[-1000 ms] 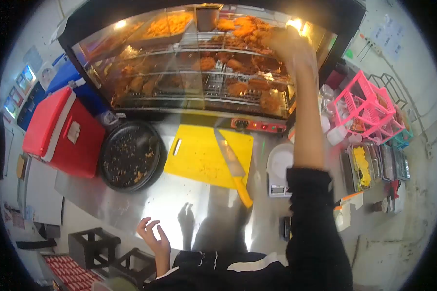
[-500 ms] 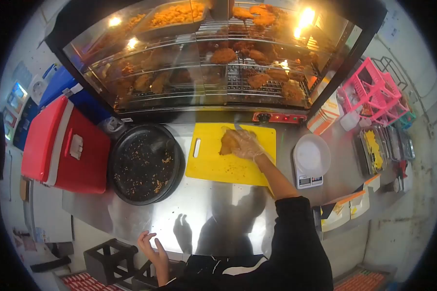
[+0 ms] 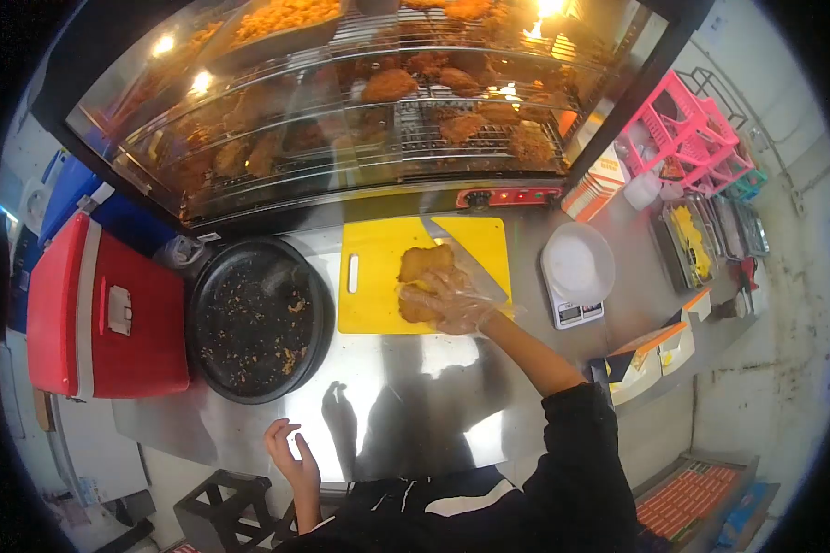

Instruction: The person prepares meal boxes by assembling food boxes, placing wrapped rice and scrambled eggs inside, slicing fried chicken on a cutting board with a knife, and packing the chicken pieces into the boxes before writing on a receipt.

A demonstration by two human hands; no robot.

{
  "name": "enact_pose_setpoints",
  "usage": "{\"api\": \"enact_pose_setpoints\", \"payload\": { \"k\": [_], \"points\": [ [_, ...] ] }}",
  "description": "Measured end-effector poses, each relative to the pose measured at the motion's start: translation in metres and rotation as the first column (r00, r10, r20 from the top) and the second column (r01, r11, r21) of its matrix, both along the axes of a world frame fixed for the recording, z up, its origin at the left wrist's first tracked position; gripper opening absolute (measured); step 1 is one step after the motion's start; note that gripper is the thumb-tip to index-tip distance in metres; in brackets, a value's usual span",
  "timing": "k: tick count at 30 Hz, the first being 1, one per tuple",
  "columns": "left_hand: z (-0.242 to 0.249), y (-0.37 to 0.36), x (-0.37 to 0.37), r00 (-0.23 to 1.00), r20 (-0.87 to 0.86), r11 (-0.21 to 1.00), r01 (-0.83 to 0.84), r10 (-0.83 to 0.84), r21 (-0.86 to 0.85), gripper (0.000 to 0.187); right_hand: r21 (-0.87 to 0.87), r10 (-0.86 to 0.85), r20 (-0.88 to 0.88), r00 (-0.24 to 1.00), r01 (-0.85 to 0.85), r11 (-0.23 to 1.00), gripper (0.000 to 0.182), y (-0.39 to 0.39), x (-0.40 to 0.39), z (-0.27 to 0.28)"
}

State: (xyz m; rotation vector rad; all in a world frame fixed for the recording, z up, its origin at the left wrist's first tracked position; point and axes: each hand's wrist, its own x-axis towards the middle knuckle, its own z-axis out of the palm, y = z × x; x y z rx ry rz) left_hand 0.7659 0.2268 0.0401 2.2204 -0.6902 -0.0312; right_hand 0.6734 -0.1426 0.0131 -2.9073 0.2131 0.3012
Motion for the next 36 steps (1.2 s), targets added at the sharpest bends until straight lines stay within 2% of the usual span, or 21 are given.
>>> {"api": "enact_pose_setpoints", "payload": {
  "k": [1, 3, 4, 6, 7, 8, 9, 10, 12, 13, 15, 19, 21, 22, 24, 26, 27, 30, 32, 36],
  "points": [
    [-0.001, -0.002, -0.002, 1.0, -0.004, 1.0, 0.007, -0.007, 0.003, 0.015, 0.003, -0.007, -0.004, 1.0, 0.007, 1.0, 0.072, 0.001, -0.002, 0.002],
    [-0.002, -0.008, -0.004, 1.0, 0.011, 1.0, 0.017, -0.017, 0.003, 0.017, -0.045, -0.054, 0.137, 0.989, 0.061, 0.997, 0.07, 0.001, -0.004, 0.006],
    [-0.001, -0.013, -0.006, 1.0, 0.016, 1.0, 0.023, -0.023, 0.01, 0.017, -0.038, -0.06, 0.142, 0.988, 0.066, 0.997, 0.07, 0.0, -0.01, 0.01],
    [0.001, -0.027, -0.011, 0.998, 0.013, 0.998, 0.069, -0.069, 0.015, 0.019, 0.07, -0.235, 0.491, 0.839, 0.23, 0.971, 0.071, -0.001, -0.035, 0.014],
    [-0.003, -0.036, -0.012, 0.992, 0.03, 0.992, 0.122, -0.123, 0.028, 0.022, 0.077, -0.247, 0.493, 0.834, 0.241, 0.967, 0.071, 0.007, -0.053, 0.004],
    [-0.012, -0.047, -0.011, 0.978, 0.078, 0.98, 0.192, -0.196, 0.058, 0.025, 0.069, -0.485, 0.492, 0.723, 0.523, 0.85, 0.068, 0.019, -0.075, -0.013],
    [-0.018, -0.063, -0.011, 0.954, 0.119, 0.96, 0.263, -0.274, 0.101, 0.029, 0.061, -0.678, 0.494, 0.545, 0.756, 0.652, 0.065, 0.022, -0.09, -0.027],
    [-0.027, -0.081, -0.009, 0.926, 0.123, 0.932, 0.343, -0.357, 0.121, 0.031, 0.067, -0.688, 0.49, 0.536, 0.763, 0.642, 0.065, 0.019, -0.096, -0.036],
    [-0.047, -0.122, -0.009, 0.874, 0.162, 0.887, 0.436, -0.458, 0.154, 0.034, 0.188, -0.812, 0.205, 0.546, 0.793, 0.58, 0.056, 0.018, -0.107, -0.054],
    [-0.053, -0.143, -0.006, 0.847, 0.161, 0.859, 0.483, -0.508, 0.17, 0.033, 0.191, -0.818, 0.199, 0.54, 0.797, 0.573, 0.056, 0.015, -0.108, -0.063],
    [-0.059, -0.185, -0.003, 0.81, 0.239, 0.844, 0.508, -0.536, 0.171, 0.028, -0.019, -0.733, 0.187, 0.654, 0.748, 0.663, 0.05, 0.005, -0.106, -0.073],
    [-0.078, -0.232, 0.009, 0.774, 0.305, 0.829, 0.544, -0.555, 0.129, 0.021, 0.024, -0.796, 0.102, 0.597, 0.798, 0.602, 0.047, 0.008, -0.112, -0.025],
    [-0.078, -0.242, 0.012, 0.805, 0.268, 0.848, 0.511, -0.529, 0.14, 0.019, 0.184, -0.864, 0.116, 0.49, 0.844, 0.503, 0.043, 0.03, -0.122, 0.001],
    [-0.077, -0.245, 0.014, 0.804, 0.266, 0.847, 0.513, -0.531, 0.141, 0.019, 0.183, -0.865, 0.114, 0.488, 0.846, 0.501, 0.043, 0.043, -0.123, 0.011],
    [-0.074, -0.25, 0.016, 0.78, 0.277, 0.828, 0.533, -0.561, 0.174, 0.017, 0.341, -0.916, 0.228, 0.33, 0.854, 0.392, 0.039, 0.072, -0.123, 0.021],
    [-0.072, -0.269, 0.03, 0.791, 0.325, 0.851, 0.514, -0.518, 0.106, 0.015, 0.651, -0.987, 0.061, 0.15, 0.743, 0.153, 0.036, 0.093, -0.123, 0.005],
    [-0.072, -0.278, 0.04, 0.802, 0.366, 0.87, 0.492, -0.472, 0.043, 0.014, 0.653, -0.989, 0.099, 0.106, 0.744, 0.145, 0.033, 0.103, -0.116, 0.006],
    [-0.081, -0.319, 0.08, 0.782, 0.402, 0.865, 0.499, -0.477, 0.056, 0.017, 0.732, -0.993, -0.114, 0.042, 0.679, -0.056, 0.015, 0.126, -0.104, -0.015],
    [-0.088, -0.332, 0.098, 0.663, 0.213, 0.696, 0.696, -0.717, 0.175, 0.02, 0.778, -0.973, -0.23, 0.036, 0.608, -0.161, 0.014, 0.135, -0.092, -0.011],
    [-0.08, -0.328, 0.105, 0.632, 0.084, 0.631, 0.738, -0.77, 0.238, 0.021, 0.684, -0.951, -0.303, 0.067, 0.71, -0.168, 0.021, 0.127, -0.062, 0.027]
  ]
}}
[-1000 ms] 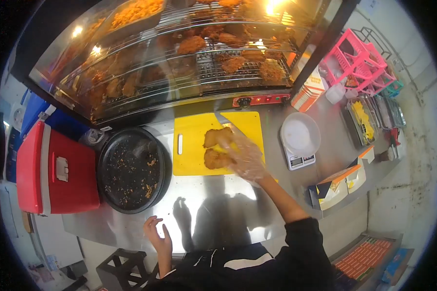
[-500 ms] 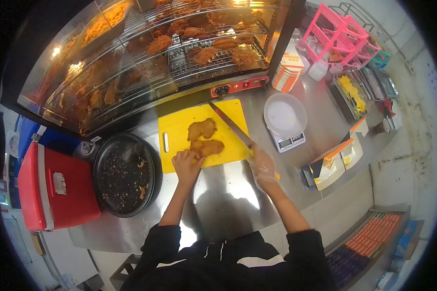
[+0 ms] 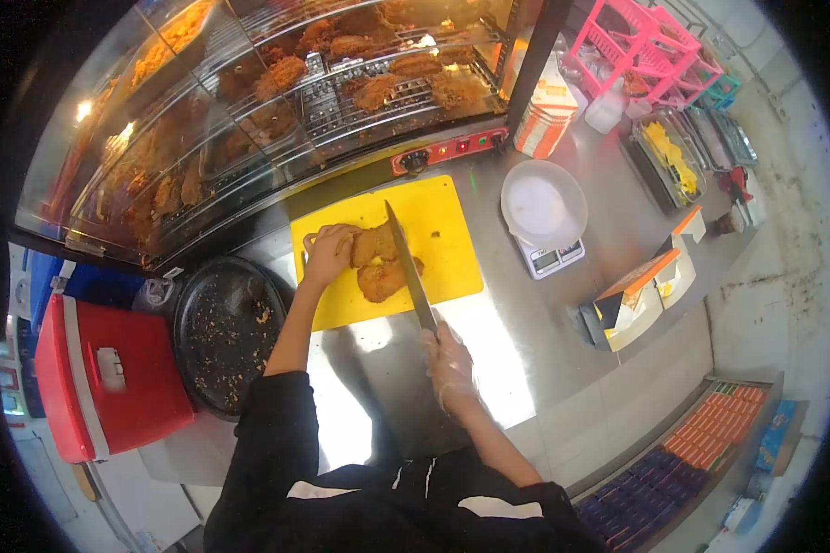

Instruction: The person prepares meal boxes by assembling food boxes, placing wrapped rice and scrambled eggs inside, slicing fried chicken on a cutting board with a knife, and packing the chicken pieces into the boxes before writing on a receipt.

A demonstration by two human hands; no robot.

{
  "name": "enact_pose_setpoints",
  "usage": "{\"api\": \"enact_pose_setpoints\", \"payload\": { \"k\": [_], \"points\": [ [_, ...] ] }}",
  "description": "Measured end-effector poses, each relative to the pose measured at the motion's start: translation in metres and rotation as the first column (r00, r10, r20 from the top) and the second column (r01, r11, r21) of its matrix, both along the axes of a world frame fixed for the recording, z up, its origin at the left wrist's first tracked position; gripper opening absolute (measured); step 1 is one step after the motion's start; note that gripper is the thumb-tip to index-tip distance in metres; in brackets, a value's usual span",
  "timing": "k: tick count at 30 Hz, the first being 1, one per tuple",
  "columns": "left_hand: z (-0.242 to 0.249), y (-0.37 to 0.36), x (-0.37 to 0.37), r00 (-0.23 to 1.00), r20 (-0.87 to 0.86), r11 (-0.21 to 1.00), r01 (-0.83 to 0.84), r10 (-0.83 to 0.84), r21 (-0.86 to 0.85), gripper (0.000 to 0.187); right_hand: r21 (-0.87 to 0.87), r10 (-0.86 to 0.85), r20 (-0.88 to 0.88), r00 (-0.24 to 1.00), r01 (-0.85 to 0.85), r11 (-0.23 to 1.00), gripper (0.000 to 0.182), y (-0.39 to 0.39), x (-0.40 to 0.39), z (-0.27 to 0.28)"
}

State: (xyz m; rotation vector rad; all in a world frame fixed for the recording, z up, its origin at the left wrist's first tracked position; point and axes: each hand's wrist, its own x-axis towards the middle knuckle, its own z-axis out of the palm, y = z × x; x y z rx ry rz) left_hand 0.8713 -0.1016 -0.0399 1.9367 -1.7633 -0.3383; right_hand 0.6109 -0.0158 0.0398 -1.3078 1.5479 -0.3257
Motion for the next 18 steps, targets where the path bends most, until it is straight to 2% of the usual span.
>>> {"api": "enact_pose_setpoints", "payload": {
  "k": [1, 4, 6, 8, 10, 11, 12, 13, 14, 15, 16, 17, 18],
  "points": [
    [-0.001, 0.006, -0.002, 0.999, -0.029, 1.0, -0.015, 0.015, 0.004, 0.021, -0.275, 0.132, -0.244, 0.961, -0.199, 0.941, 0.023, -0.004, 0.001, -0.019],
    [0.001, 0.018, 0.0, 0.998, -0.041, 0.998, -0.053, 0.054, 0.024, 0.021, -0.281, 0.215, -0.242, 0.946, -0.28, 0.918, 0.022, -0.02, 0.014, -0.022],
    [0.006, 0.017, -0.002, 0.997, -0.033, 0.997, -0.068, 0.069, 0.037, 0.021, -0.281, 0.207, -0.294, 0.933, -0.292, 0.914, 0.02, -0.021, 0.019, -0.037],
    [0.024, -0.001, -0.005, 0.997, 0.047, 0.949, -0.046, 0.064, -0.311, 0.025, -0.249, 0.209, -0.323, 0.923, -0.296, 0.922, 0.02, -0.022, 0.022, -0.053],
    [0.049, -0.036, -0.006, 0.951, 0.116, 0.884, 0.309, -0.286, -0.35, 0.037, -0.308, 0.213, -0.339, 0.916, -0.322, 0.895, 0.022, -0.022, 0.021, -0.07],
    [0.041, -0.056, -0.008, 0.951, 0.101, 0.885, 0.31, -0.294, -0.346, 0.037, -0.363, 0.227, -0.35, 0.909, -0.355, 0.861, 0.024, -0.019, 0.019, -0.075],
    [0.029, -0.076, -0.009, 0.852, 0.12, 0.822, 0.523, -0.509, -0.225, 0.042, -0.353, 0.224, -0.361, 0.905, -0.355, 0.866, 0.024, -0.017, 0.018, -0.073],
    [0.02, -0.088, -0.01, 0.708, 0.118, 0.7, 0.706, -0.696, -0.103, 0.048, -0.323, 0.246, -0.399, 0.883, -0.386, 0.864, 0.025, -0.02, 0.021, -0.066],
    [0.01, -0.091, -0.007, 0.709, 0.112, 0.7, 0.706, -0.697, -0.107, 0.048, -0.292, 0.271, -0.433, 0.86, -0.418, 0.86, 0.027, -0.024, 0.023, -0.059],
    [0.001, -0.093, -0.002, 0.689, 0.037, 0.69, 0.724, -0.723, 0.01, 0.051, -0.286, 0.272, -0.434, 0.859, -0.418, 0.862, 0.027, -0.031, 0.027, -0.046],
    [-0.007, -0.093, 0.001, 0.667, -0.045, 0.657, 0.742, -0.744, 0.133, 0.054, -0.137, 0.341, -0.421, 0.841, -0.43, 0.892, 0.017, -0.038, 0.032, -0.027],
    [-0.013, -0.092, 0.004, 0.661, -0.059, 0.65, 0.747, -0.748, 0.14, 0.054, 0.02, 0.41, -0.396, 0.822, -0.439, 0.898, 0.015, -0.042, 0.036, -0.014],
    [-0.017, -0.093, 0.006, 0.686, -0.079, 0.675, 0.727, -0.723, 0.127, 0.054, 0.033, 0.408, -0.393, 0.824, -0.431, 0.902, 0.015, -0.044, 0.041, -0.006]
  ]
}}
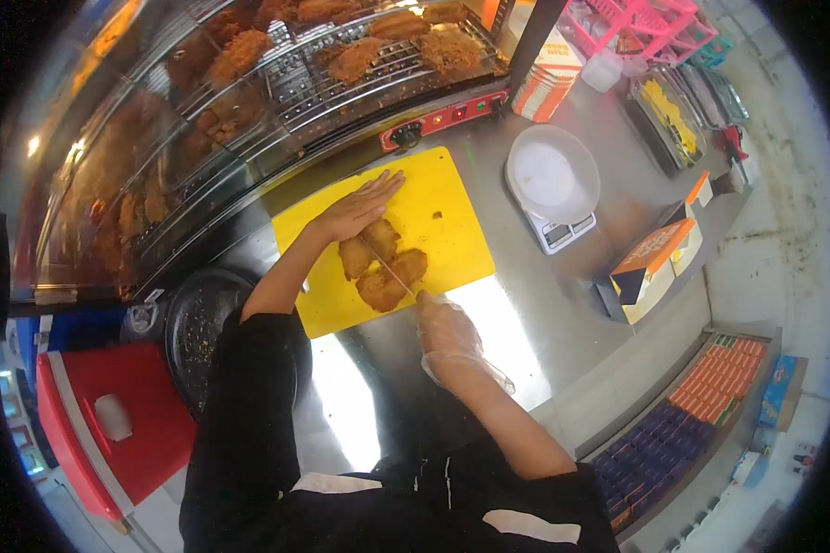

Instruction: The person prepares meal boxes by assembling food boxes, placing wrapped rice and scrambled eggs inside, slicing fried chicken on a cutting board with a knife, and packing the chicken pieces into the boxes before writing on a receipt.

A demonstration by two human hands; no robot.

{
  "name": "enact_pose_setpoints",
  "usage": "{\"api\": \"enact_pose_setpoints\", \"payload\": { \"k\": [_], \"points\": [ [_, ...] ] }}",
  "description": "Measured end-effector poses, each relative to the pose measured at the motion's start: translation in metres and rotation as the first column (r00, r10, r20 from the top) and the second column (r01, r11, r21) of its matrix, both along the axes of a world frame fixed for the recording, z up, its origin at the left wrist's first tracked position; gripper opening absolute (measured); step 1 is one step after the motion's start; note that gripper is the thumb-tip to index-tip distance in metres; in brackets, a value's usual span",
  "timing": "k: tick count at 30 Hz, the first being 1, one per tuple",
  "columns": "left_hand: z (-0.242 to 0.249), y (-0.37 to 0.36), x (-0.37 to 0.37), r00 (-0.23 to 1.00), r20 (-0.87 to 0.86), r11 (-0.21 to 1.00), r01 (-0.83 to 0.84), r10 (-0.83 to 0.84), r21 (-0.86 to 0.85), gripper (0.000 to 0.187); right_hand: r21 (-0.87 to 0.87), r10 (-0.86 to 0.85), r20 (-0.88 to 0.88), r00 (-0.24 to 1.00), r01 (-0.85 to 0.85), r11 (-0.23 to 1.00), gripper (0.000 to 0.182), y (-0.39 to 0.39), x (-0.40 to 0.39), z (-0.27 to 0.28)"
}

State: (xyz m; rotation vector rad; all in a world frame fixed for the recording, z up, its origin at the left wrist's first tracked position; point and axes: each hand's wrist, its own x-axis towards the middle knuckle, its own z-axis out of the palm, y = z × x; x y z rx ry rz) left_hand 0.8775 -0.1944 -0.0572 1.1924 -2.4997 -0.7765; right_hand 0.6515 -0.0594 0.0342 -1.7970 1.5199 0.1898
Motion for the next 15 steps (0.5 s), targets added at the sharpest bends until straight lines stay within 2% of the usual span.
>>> {"api": "enact_pose_setpoints", "payload": {
  "k": [2, 4, 5, 6, 8, 9, 10, 11, 12, 13, 14, 15],
  "points": [
    [-0.007, 0.002, -0.001, 0.999, -0.028, 0.999, -0.017, 0.018, 0.027, 0.053, -0.032, 0.049, -0.124, 0.991, -0.053, 0.998, 0.018, 0.001, 0.009, 0.006],
    [0.001, 0.0, -0.002, 0.997, 0.044, 0.993, -0.06, 0.065, -0.097, 0.053, -0.058, -0.019, -0.08, 0.997, 0.014, 0.998, 0.018, 0.009, 0.01, -0.023],
    [0.004, 0.001, -0.003, 0.997, 0.042, 0.995, -0.056, 0.059, -0.082, 0.053, -0.078, -0.076, -0.03, 0.997, 0.073, 0.994, 0.019, 0.019, 0.008, -0.036],
    [0.004, -0.002, -0.003, 0.998, 0.042, 0.992, -0.051, 0.057, -0.113, 0.053, -0.064, -0.079, -0.032, 0.996, 0.077, 0.995, 0.019, 0.016, 0.01, -0.027],
    [-0.003, 0.004, 0.0, 0.998, 0.045, 0.989, -0.046, 0.053, -0.139, 0.053, 0.081, -0.062, -0.108, 0.992, 0.071, 0.994, 0.016, 0.0, 0.014, 0.002],
    [-0.01, -0.005, 0.004, 0.996, -0.006, 0.989, -0.085, 0.085, -0.124, 0.053, -0.093, -0.105, -0.095, 0.99, 0.096, 0.991, 0.033, 0.006, 0.012, -0.02],
    [-0.008, -0.004, 0.0, 0.992, -0.061, 0.989, -0.115, 0.11, -0.089, 0.053, -0.096, -0.116, -0.098, 0.988, 0.107, 0.99, 0.033, 0.011, 0.012, -0.029],
    [-0.005, -0.004, -0.002, 0.996, 0.008, 0.992, -0.084, 0.085, -0.094, 0.052, -0.13, -0.145, -0.071, 0.987, 0.135, 0.982, 0.032, 0.015, 0.012, -0.037],
    [-0.006, -0.009, -0.004, 0.996, 0.002, 0.991, -0.087, 0.088, -0.1, 0.052, -0.166, -0.153, -0.045, 0.987, 0.144, 0.976, 0.032, 0.016, 0.009, -0.046],
    [-0.013, -0.005, -0.003, 0.995, -0.002, 0.993, -0.098, 0.098, -0.069, 0.051, -0.091, -0.181, -0.026, 0.983, 0.178, 0.98, 0.032, 0.011, 0.015, -0.029],
    [-0.018, -0.004, 0.0, 0.995, 0.0, 0.994, -0.098, 0.098, -0.046, 0.05, 0.021, -0.017, -0.092, 0.996, 0.019, 1.0, 0.016, 0.001, 0.012, -0.006],
    [-0.009, -0.013, 0.003, 0.995, 0.007, 0.992, -0.099, 0.1, -0.077, 0.05, -0.045, -0.039, -0.101, 0.994, 0.035, 0.998, 0.015, -0.001, 0.013, -0.018]
  ]
}}
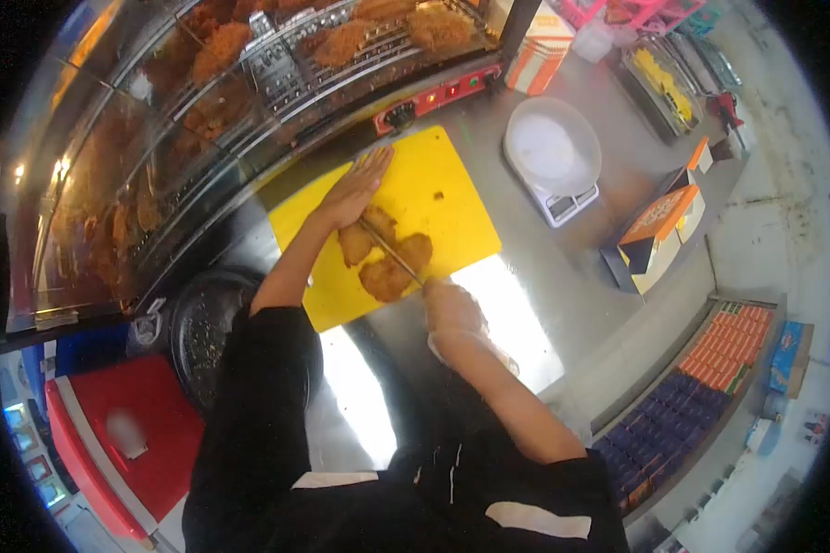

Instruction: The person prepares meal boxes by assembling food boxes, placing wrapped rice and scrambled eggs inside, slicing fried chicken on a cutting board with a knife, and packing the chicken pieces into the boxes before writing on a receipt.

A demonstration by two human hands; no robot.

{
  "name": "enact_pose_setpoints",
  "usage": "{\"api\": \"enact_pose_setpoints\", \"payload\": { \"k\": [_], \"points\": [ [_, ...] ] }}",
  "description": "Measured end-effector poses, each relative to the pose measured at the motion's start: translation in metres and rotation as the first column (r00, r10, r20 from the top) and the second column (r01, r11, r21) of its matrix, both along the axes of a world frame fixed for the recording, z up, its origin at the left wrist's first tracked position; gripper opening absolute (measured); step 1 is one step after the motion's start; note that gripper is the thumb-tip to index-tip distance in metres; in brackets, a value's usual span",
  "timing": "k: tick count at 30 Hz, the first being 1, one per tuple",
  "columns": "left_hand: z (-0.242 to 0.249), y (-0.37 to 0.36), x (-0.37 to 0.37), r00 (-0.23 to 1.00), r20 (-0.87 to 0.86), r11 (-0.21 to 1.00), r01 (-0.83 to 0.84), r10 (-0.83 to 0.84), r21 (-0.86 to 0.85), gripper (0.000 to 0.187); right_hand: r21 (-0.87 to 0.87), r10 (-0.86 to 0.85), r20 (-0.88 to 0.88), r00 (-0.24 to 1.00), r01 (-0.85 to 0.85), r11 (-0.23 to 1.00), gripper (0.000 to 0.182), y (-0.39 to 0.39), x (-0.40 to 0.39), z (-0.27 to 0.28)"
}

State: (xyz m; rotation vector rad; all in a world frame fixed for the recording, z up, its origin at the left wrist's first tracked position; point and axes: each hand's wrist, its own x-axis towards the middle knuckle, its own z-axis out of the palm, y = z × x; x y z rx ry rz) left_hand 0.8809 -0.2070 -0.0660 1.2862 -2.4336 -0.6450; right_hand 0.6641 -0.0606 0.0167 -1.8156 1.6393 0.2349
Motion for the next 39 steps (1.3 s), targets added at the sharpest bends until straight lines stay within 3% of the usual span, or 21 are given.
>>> {"api": "enact_pose_setpoints", "payload": {
  "k": [2, 4, 5, 8, 13, 16, 17, 19, 20, 23, 26, 28, 30, 32, 33, 35, 37, 39],
  "points": [
    [0.001, 0.009, -0.004, 1.0, 0.013, 1.0, 0.008, -0.008, 0.005, 0.05, -0.039, -0.037, -0.021, 0.999, 0.036, 0.999, 0.015, 0.012, -0.006, -0.026],
    [-0.013, 0.021, -0.007, 0.999, -0.003, 0.999, -0.037, 0.037, 0.032, 0.05, -0.06, 0.032, -0.019, 0.999, -0.033, 0.998, 0.017, 0.016, -0.007, -0.031],
    [-0.016, 0.011, -0.004, 0.997, -0.017, 0.997, -0.07, 0.071, 0.02, 0.05, 0.025, -0.069, 0.003, 0.998, 0.069, 0.997, 0.032, 0.008, -0.007, -0.027],
    [-0.005, 0.012, -0.004, 0.997, 0.015, 0.997, -0.073, 0.073, -0.002, 0.05, -0.155, -0.052, -0.018, 0.999, 0.048, 0.987, 0.031, 0.019, -0.005, -0.055],
    [0.008, 0.004, 0.001, 0.995, 0.033, 0.988, -0.093, 0.098, -0.119, 0.05, -0.16, 0.02, 0.06, 0.998, -0.01, 0.987, 0.029, 0.004, -0.004, -0.029],
    [0.024, 0.016, -0.003, 0.956, -0.241, 0.981, -0.135, 0.165, 0.137, 0.053, -0.187, 0.037, 0.076, 0.996, -0.022, 0.982, 0.029, 0.011, -0.012, 0.006],
    [0.04, 0.021, -0.004, 0.955, -0.241, 0.98, -0.138, 0.171, 0.146, 0.053, -0.178, 0.039, 0.075, 0.996, -0.025, 0.984, 0.029, 0.016, -0.013, 0.017],
    [0.046, 0.029, 0.002, 0.959, -0.272, 0.995, -0.091, 0.075, -0.046, 0.058, -0.192, 0.038, 0.109, 0.993, -0.016, 0.981, 0.027, 0.029, -0.009, 0.03],
    [0.05, 0.032, 0.003, 0.955, -0.283, 0.995, -0.101, 0.091, -0.023, 0.062, -0.182, 0.035, 0.112, 0.993, -0.014, 0.983, 0.027, 0.034, -0.006, 0.028],
    [0.028, 0.035, 0.002, 0.952, -0.229, 0.978, -0.188, 0.203, 0.087, 0.059, -0.162, 0.066, 0.099, 0.993, -0.05, 0.986, 0.022, 0.04, 0.003, 0.019],
    [0.009, 0.029, 0.0, 0.97, -0.173, 0.983, -0.155, 0.17, 0.097, 0.056, -0.193, 0.067, 0.087, 0.994, -0.049, 0.98, 0.02, 0.039, 0.011, 0.018],
    [-0.001, 0.029, 0.001, 0.975, -0.147, 0.981, -0.145, 0.164, 0.131, 0.054, -0.131, 0.084, 0.044, 0.995, -0.078, 0.988, 0.03, 0.035, 0.013, 0.022],
    [-0.001, 0.03, 0.003, 0.981, -0.115, 0.978, -0.135, 0.154, 0.161, 0.052, -0.096, 0.098, 0.029, 0.995, -0.095, 0.991, 0.026, 0.034, 0.015, 0.031],
    [0.0, 0.029, 0.002, 0.993, -0.02, 0.993, -0.119, 0.119, 0.022, 0.05, -0.068, 0.114, 0.011, 0.993, -0.113, 0.991, 0.023, 0.031, 0.019, 0.018],
    [0.001, 0.026, 0.0, 0.992, -0.026, 0.992, -0.123, 0.124, 0.03, 0.05, -0.046, 0.034, 0.004, 0.999, -0.033, 0.998, 0.022, 0.033, 0.02, -0.003],
    [-0.001, 0.023, -0.004, 0.994, 0.073, 0.988, -0.069, 0.08, -0.137, 0.05, 0.002, -0.054, -0.012, 0.998, 0.054, 0.999, 0.021, 0.041, 0.018, -0.016],
    [-0.009, 0.033, -0.002, 0.997, 0.033, 0.991, -0.065, 0.069, -0.114, 0.05, 0.067, -0.041, -0.008, 0.999, 0.041, 0.997, 0.022, 0.03, 0.015, -0.007],
    [-0.009, 0.026, 0.001, 0.989, -0.022, 0.989, -0.145, 0.146, 0.032, 0.05, 0.036, -0.002, -0.077, 0.997, 0.005, 0.999, 0.022, 0.025, 0.014, -0.011]
  ]
}}
